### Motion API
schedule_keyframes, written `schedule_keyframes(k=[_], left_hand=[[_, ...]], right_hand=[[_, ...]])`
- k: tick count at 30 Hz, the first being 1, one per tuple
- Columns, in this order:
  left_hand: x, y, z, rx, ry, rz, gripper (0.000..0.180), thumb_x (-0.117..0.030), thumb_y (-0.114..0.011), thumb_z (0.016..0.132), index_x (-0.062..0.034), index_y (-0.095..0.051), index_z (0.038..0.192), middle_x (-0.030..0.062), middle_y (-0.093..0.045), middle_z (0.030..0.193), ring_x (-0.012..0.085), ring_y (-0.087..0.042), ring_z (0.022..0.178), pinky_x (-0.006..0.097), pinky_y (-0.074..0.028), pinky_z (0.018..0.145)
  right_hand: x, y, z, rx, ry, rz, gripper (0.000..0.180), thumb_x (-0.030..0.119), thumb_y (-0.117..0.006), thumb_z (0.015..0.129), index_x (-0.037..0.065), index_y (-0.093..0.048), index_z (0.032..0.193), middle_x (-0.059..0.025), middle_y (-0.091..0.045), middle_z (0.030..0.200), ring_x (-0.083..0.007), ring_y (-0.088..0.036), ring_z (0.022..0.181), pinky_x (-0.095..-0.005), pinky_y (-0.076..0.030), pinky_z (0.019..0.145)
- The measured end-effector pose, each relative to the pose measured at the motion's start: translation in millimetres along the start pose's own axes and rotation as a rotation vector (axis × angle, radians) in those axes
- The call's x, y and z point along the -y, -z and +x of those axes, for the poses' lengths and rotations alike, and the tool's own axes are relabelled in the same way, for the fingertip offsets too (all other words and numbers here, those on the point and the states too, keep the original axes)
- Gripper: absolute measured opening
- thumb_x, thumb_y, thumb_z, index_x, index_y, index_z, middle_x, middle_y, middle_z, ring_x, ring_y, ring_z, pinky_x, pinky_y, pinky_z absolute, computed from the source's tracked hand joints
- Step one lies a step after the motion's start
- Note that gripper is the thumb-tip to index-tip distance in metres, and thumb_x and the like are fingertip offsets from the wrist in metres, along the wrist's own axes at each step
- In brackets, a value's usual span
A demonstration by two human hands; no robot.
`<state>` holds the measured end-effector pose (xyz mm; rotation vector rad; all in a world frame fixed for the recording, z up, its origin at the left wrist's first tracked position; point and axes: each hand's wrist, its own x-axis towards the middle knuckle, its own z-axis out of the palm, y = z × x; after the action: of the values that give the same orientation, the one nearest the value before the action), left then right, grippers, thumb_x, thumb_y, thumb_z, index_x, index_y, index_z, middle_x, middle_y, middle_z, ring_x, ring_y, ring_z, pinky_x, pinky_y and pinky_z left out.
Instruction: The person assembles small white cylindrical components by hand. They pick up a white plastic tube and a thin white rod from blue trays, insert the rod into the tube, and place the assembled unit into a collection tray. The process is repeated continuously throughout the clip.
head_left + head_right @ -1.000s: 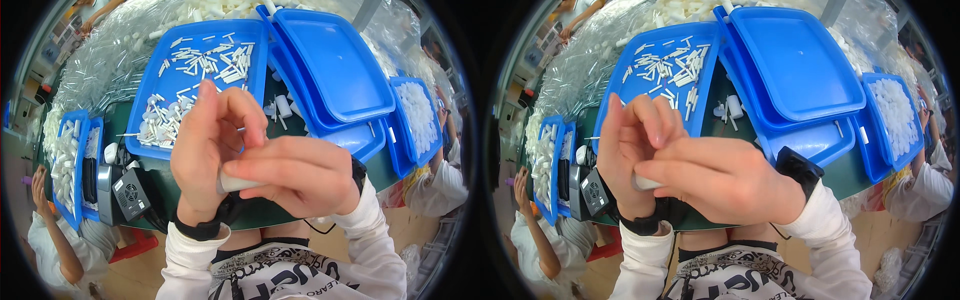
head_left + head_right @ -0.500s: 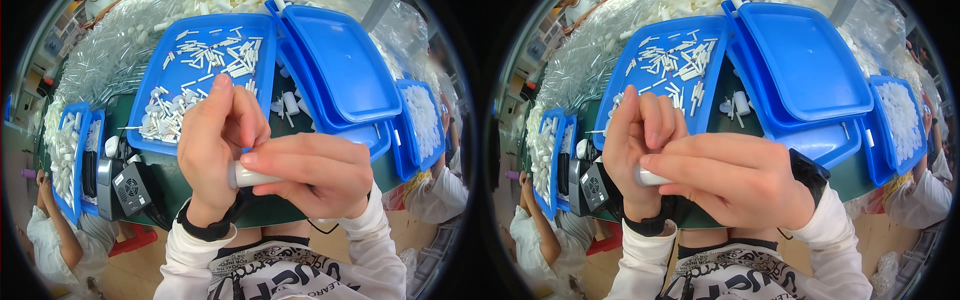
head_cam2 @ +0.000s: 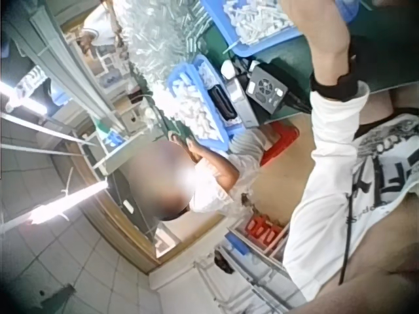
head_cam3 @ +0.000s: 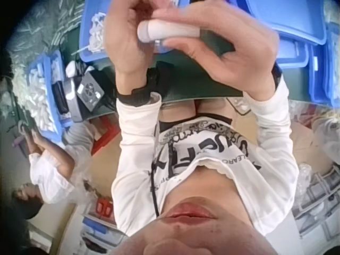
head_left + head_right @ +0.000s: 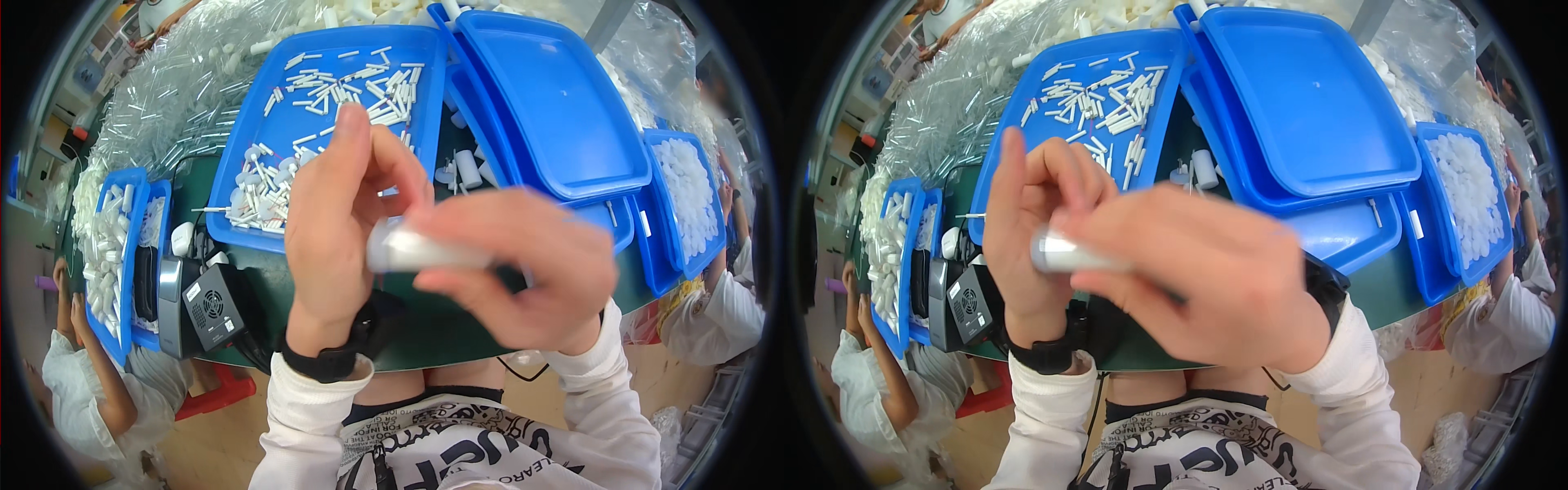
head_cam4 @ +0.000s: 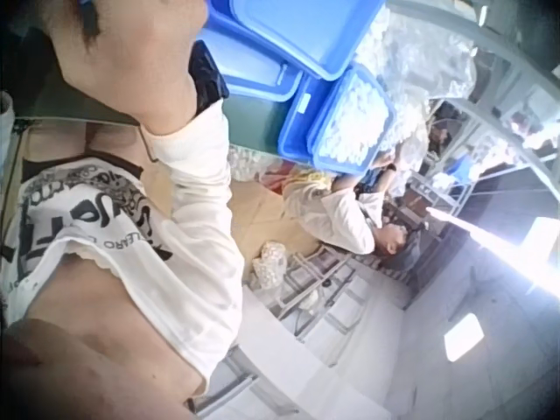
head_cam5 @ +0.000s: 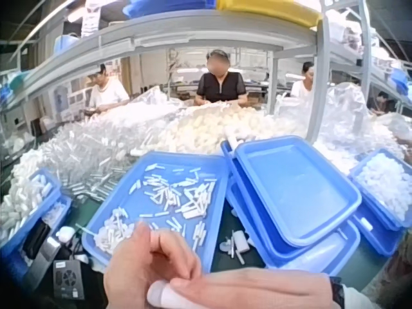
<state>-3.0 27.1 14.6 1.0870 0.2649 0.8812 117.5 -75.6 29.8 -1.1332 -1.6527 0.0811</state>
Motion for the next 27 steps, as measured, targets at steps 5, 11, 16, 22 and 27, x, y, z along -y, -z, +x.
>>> schedule_keyframes(k=[5,11,16,22,27], left_hand=[[-11,-7,-8,0.108,-0.128,0.107,0.021,0.003,-0.060,0.078,0.0063,-0.056,0.098,0.0119,-0.060,0.085,0.0184,-0.059,0.076,0.028,-0.050,0.067],[-12,-10,-10,0.136,-0.316,0.189,0.030,0.010,-0.064,0.071,0.0093,-0.056,0.099,0.0133,-0.059,0.092,0.0194,-0.060,0.084,0.031,-0.053,0.072],[-17,-13,-15,0.102,-0.221,0.302,0.027,0.008,-0.064,0.071,0.0082,-0.058,0.097,0.0118,-0.061,0.089,0.0164,-0.061,0.082,0.028,-0.050,0.074],[-40,-33,-31,0.247,0.030,0.487,0.021,0.000,-0.062,0.076,0.0027,-0.059,0.097,0.0080,-0.064,0.084,0.0138,-0.063,0.078,0.024,-0.048,0.072],[-58,-54,-81,0.479,0.162,0.908,0.027,-0.003,-0.058,0.079,0.0029,-0.058,0.106,0.0118,-0.063,0.091,0.0162,-0.061,0.085,0.026,-0.047,0.076]], right_hand=[[7,24,5,-0.169,-0.325,0.284,0.032,0.001,-0.070,0.072,-0.006,-0.061,0.102,-0.0159,-0.063,0.098,-0.0176,-0.061,0.085,-0.0262,-0.047,0.073],[7,32,5,-0.070,-0.256,0.200,0.033,0.000,-0.069,0.070,-0.006,-0.061,0.101,-0.0137,-0.064,0.095,-0.0170,-0.060,0.085,-0.0255,-0.046,0.074],[7,36,4,0.030,-0.385,0.235,0.038,0.001,-0.067,0.071,-0.004,-0.058,0.108,-0.0114,-0.064,0.093,-0.0150,-0.060,0.080,-0.0248,-0.047,0.072],[38,45,-23,0.150,-0.397,0.062,0.026,0.012,-0.061,0.082,0.001,-0.054,0.105,-0.0092,-0.058,0.071,-0.0194,-0.056,0.059,-0.0276,-0.044,0.053],[84,46,-86,0.269,-0.819,0.420,0.025,0.012,-0.052,0.088,0.000,-0.048,0.110,-0.0087,-0.060,0.079,-0.0109,-0.056,0.068,-0.0258,-0.044,0.058]])
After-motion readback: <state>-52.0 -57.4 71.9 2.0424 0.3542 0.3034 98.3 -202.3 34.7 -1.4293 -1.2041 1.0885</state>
